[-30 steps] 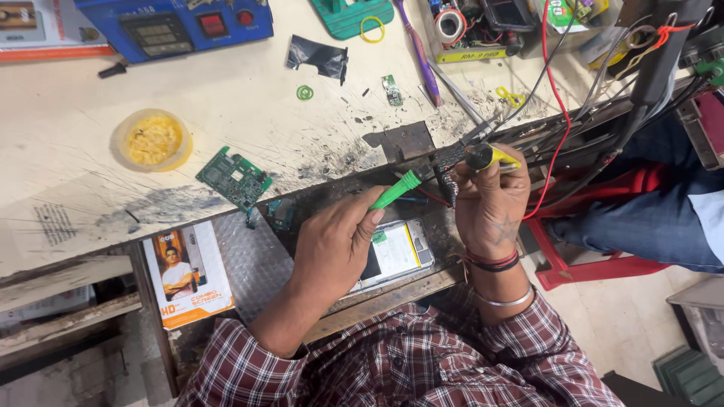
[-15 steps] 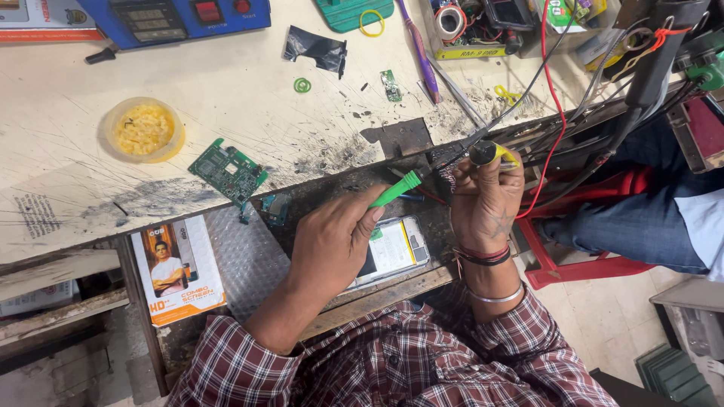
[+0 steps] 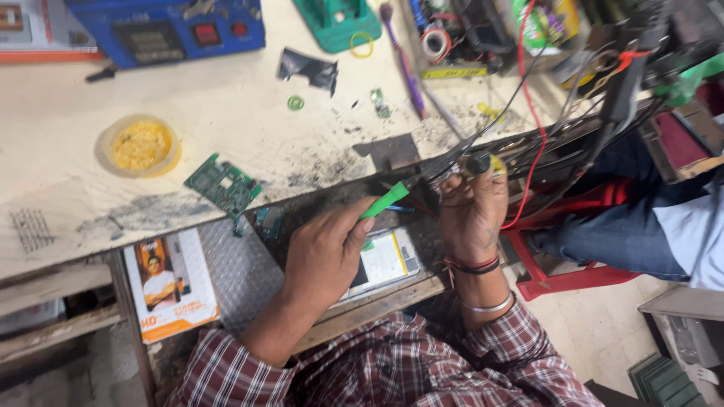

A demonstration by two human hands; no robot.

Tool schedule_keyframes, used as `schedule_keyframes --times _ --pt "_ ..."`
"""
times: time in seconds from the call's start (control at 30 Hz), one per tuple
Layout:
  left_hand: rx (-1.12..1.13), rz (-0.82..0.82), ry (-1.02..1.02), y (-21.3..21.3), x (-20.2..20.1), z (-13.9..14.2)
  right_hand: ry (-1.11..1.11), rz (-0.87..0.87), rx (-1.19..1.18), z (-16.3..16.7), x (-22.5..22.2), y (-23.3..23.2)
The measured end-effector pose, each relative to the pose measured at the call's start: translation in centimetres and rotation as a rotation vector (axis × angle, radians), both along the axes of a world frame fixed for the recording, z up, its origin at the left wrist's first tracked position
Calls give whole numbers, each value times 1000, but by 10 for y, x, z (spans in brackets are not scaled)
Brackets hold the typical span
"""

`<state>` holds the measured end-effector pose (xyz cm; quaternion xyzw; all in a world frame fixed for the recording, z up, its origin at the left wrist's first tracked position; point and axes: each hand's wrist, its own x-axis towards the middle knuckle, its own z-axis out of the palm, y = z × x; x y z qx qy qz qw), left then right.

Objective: The person uses a precision screwdriver to remove screws from a disassembled smartphone, then uses a soldering iron to heat and remove a small component. The person handles the phone, screwdriver, and soldering iron throughout the clip.

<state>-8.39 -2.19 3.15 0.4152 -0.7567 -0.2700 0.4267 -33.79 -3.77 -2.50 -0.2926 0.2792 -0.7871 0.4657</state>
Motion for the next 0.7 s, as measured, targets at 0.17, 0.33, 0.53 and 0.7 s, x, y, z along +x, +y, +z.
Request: schedule_keyframes --times 0.17,0.33,0.53,0.7 --pt "70 23 -8 -2 -3 6 -59 34 -6 -2 -9 0" --pt "102 11 -28 0 -1 -1 19 96 -61 -6 -10 5" --pt "75 20 -36 -1 -2 -6 89 187 -101 11 -4 5" --pt "118 15 -33 -1 -2 -4 54 175 -7 21 4 7"
